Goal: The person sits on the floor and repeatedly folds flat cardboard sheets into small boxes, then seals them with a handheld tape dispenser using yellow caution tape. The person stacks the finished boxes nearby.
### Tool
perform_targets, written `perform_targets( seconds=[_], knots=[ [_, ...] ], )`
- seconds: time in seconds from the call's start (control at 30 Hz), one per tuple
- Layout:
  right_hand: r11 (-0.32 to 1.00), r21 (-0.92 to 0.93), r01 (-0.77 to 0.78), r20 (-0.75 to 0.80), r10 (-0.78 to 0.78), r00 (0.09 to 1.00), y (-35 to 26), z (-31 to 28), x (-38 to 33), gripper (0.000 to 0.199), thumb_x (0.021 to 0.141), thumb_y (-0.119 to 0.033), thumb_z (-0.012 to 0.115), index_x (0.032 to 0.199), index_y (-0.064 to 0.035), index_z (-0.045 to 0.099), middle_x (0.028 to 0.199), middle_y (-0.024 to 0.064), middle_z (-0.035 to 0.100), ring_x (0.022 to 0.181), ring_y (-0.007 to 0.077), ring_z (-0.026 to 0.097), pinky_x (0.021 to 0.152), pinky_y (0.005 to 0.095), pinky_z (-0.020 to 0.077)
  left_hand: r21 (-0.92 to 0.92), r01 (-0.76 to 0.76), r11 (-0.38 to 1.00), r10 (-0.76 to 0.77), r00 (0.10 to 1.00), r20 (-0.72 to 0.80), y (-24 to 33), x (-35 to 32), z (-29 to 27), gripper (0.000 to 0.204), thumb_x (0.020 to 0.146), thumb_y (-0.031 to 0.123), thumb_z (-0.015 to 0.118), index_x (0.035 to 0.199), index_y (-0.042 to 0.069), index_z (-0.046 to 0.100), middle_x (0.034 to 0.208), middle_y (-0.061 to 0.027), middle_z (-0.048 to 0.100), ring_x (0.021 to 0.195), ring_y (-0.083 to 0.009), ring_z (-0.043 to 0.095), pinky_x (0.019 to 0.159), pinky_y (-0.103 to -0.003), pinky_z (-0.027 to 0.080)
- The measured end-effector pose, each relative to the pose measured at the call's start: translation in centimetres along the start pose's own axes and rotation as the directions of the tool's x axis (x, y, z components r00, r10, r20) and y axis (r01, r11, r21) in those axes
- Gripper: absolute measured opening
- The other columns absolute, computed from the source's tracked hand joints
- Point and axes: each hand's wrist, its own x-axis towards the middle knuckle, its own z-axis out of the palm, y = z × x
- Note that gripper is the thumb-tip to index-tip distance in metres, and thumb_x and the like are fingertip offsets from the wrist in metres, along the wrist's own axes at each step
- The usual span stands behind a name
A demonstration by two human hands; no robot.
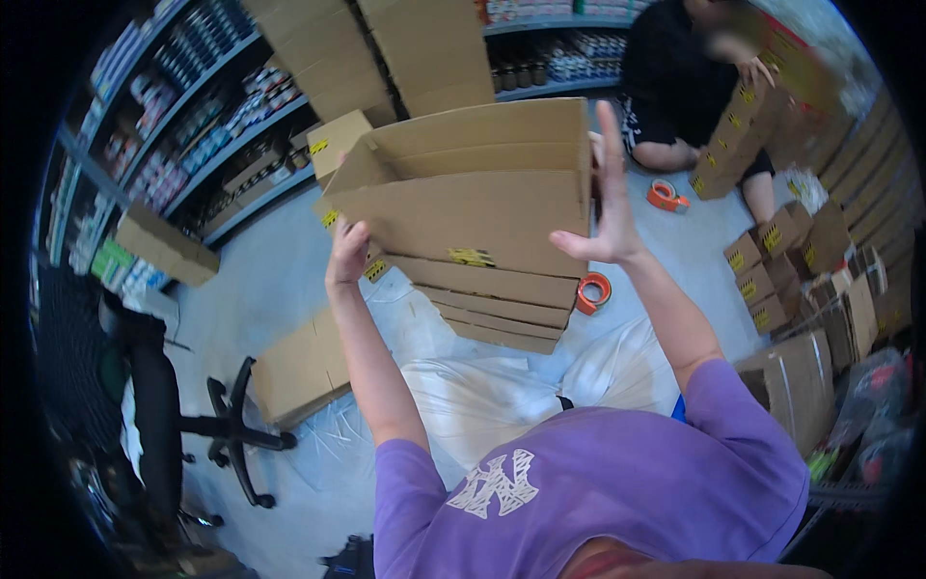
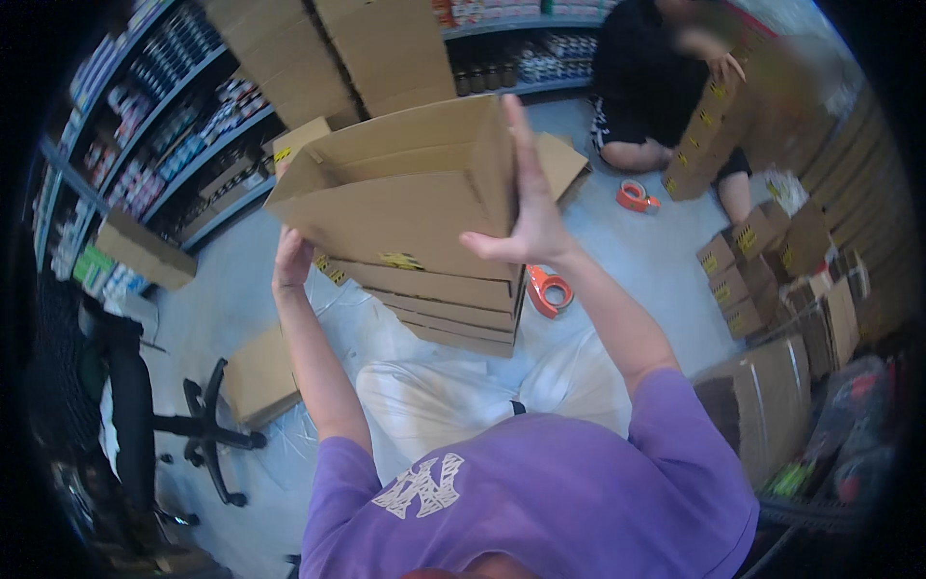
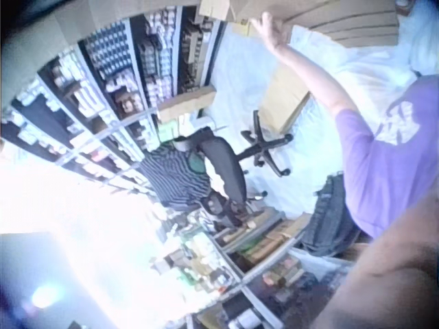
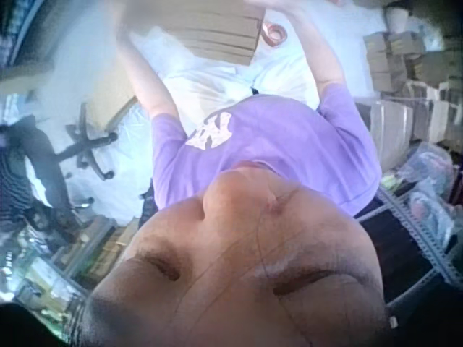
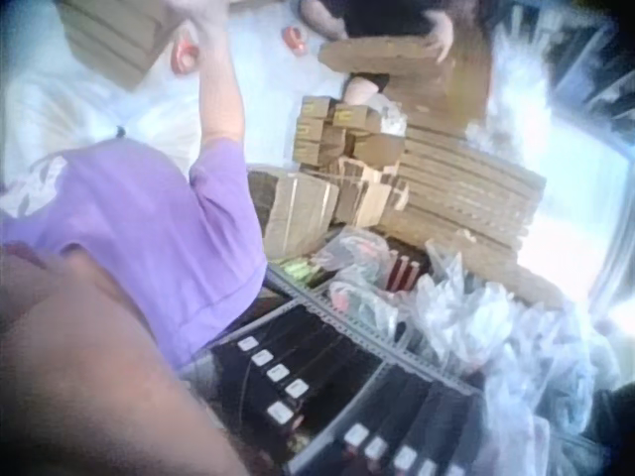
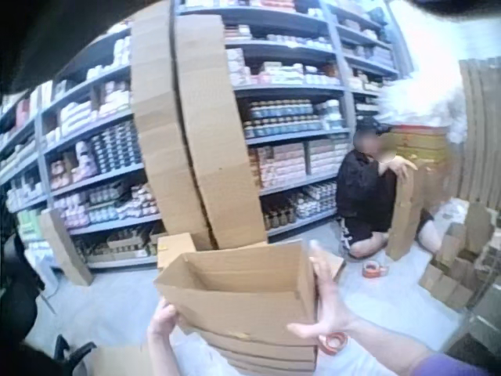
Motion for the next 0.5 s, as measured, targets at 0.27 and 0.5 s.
perform_targets(
  seconds=[0.27, 0.5],
  knots=[
    [0.977, -0.211, -0.001, -0.133, -0.028, 0.991, -0.9, 3.1, 0.7, 0.116, 0.059, -0.025, 0.078, 0.154, -0.0102, 0.014, 0.139, 0.0174, 0.036, 0.123, 0.0302, 0.04, 0.105, 0.0408, 0.0324, 0.597, -0.387, 0.703, 0.614, 0.754, -0.233, 0.1, 3.1, 2.4, 0.1, 0.084, 0.051, 0.067, 0.152, 0.005, 0.01, 0.156, -0.0154, 0.017, 0.143, -0.027, 0.021, 0.116, -0.044, 0.02],
    [0.952, -0.284, -0.112, -0.247, 0.04, 0.968, -0.5, 4.6, 2.4, 0.109, 0.059, -0.031, 0.08, 0.152, -0.0264, 0.024, 0.112, 0.0175, 0.043, 0.102, 0.0327, 0.036, 0.093, 0.0453, 0.0377, 0.884, -0.462, 0.077, 0.691, 0.664, 0.287, -3.6, -7.2, 17.5, 0.026, 0.079, 0.03, 0.064, 0.089, 0.006, 0.06, 0.101, -0.0114, 0.059, 0.102, -0.028, 0.052, 0.089, -0.04, 0.038]
  ],
)
